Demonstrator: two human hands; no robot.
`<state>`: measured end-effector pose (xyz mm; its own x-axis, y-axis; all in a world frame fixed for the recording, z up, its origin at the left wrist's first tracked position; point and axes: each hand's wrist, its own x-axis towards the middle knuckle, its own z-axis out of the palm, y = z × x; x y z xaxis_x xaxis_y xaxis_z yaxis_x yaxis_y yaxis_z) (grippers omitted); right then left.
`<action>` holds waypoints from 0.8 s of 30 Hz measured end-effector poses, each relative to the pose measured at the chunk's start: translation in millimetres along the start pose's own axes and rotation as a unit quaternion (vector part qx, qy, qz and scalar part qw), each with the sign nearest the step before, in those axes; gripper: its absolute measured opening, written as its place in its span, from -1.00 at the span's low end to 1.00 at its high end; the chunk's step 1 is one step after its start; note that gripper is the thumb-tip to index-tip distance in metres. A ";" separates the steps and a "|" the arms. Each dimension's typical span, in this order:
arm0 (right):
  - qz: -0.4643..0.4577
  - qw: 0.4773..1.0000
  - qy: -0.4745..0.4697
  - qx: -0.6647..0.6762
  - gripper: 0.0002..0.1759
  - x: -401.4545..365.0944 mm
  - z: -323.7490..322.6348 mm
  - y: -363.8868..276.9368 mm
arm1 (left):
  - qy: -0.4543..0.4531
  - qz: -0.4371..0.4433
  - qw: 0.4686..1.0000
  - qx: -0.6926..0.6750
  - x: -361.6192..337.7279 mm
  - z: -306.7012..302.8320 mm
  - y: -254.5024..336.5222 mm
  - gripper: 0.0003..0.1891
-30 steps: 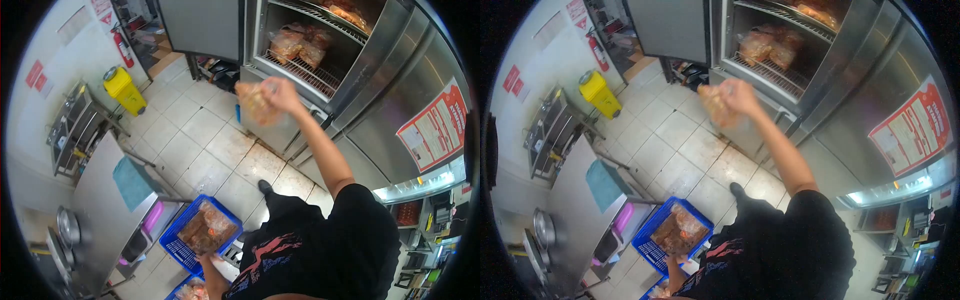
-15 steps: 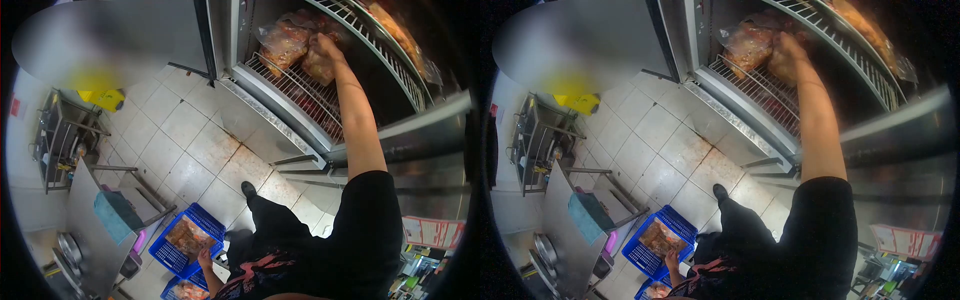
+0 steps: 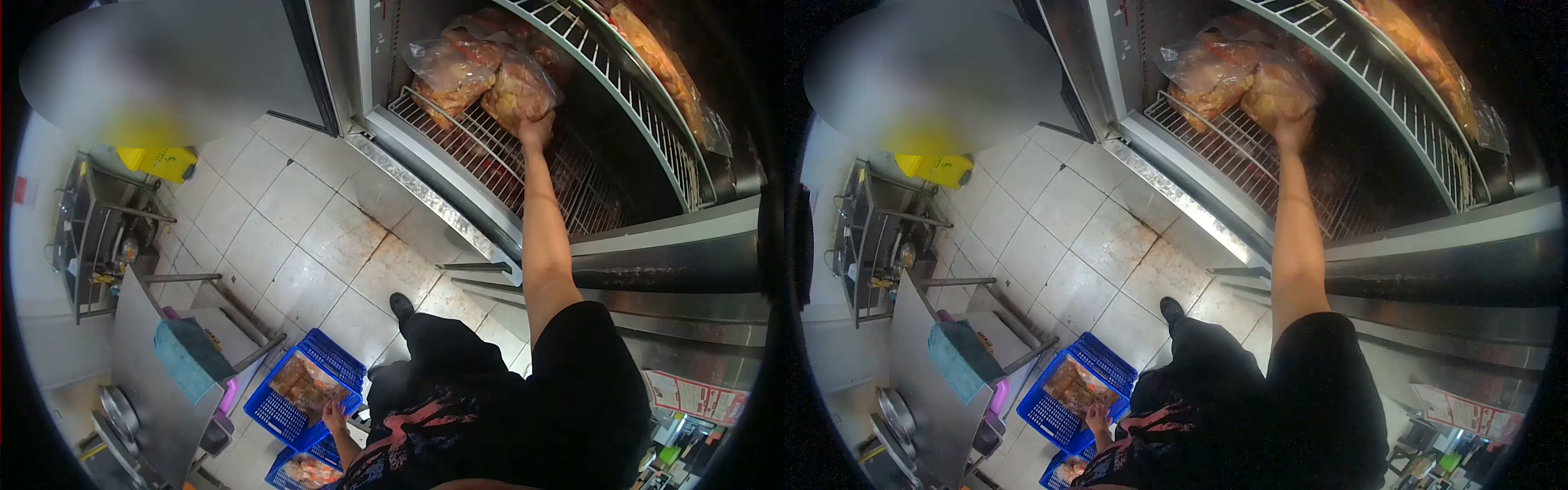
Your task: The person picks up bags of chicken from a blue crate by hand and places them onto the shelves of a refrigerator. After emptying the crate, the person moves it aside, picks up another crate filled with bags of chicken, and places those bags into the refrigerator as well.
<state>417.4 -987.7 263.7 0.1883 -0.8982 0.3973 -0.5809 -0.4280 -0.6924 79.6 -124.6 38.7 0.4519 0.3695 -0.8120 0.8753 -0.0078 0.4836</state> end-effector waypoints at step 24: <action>-0.450 0.890 0.008 -0.078 -0.54 -15.5 41.3 -48.6 | 0.239 0.172 0.955 -0.036 -46.7 -59.3 -54.9 -0.58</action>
<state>475.4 -957.1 266.3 0.6226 -0.1967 0.7574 -0.3029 -0.9530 0.0016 0.2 -86.3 69.5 0.5657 0.7382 -0.3676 0.6673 -0.1478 0.7300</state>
